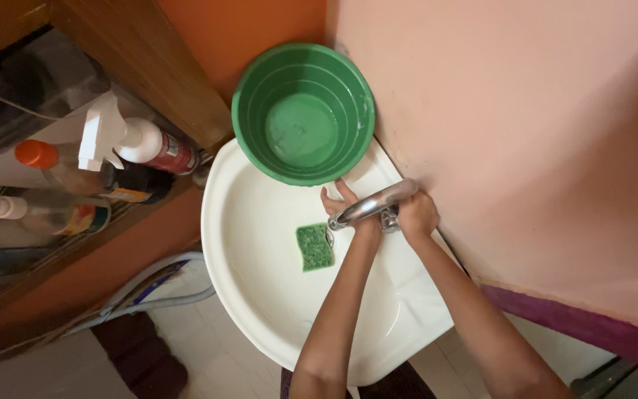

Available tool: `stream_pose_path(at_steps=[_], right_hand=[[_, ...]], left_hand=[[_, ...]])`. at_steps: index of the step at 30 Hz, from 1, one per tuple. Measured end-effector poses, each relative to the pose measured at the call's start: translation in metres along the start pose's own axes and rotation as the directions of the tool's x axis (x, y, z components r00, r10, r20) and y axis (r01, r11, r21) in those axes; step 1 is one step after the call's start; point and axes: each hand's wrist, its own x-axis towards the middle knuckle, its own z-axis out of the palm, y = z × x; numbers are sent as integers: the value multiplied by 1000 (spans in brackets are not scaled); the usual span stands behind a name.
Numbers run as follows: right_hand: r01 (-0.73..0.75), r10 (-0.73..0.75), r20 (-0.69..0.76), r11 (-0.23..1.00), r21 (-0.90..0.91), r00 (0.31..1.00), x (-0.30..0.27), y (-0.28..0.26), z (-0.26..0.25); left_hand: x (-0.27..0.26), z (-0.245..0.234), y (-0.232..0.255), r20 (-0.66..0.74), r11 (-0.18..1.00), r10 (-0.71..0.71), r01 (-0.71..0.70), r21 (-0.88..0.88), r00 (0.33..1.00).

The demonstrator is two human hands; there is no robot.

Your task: The person scrubs a white bathroom sink with a green sponge, repeatedly rinsing the sponge under running water and wiping the basin and faucet area. A green plastic basin is moved aside and then returned to the sink during the process.

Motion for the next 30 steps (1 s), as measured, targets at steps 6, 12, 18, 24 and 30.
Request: stream_pose_path(at_steps=[6, 12, 18, 24, 30], right_hand=[[107, -134, 52, 931, 350, 990, -24, 32, 2], [-28, -78, 594, 986, 167, 801, -33, -8, -42], [105, 109, 357, 842, -529, 928, -53, -67, -50], [-99, 105, 28, 983, -155, 994, -77, -81, -43], [-203, 205, 79, 979, -27, 976, -82, -84, -52]], left_hand=[[3, -75, -31, 196, 829, 510, -418, -373, 838], [-18, -155, 73, 439, 430, 831, -894, -122, 340], [-79, -140, 172, 902, 329, 351, -935, 131, 250], [-92, -146, 166, 841, 248, 521, -969, 11, 143], [-77, -145, 153, 860, 255, 500, -966, -36, 100]])
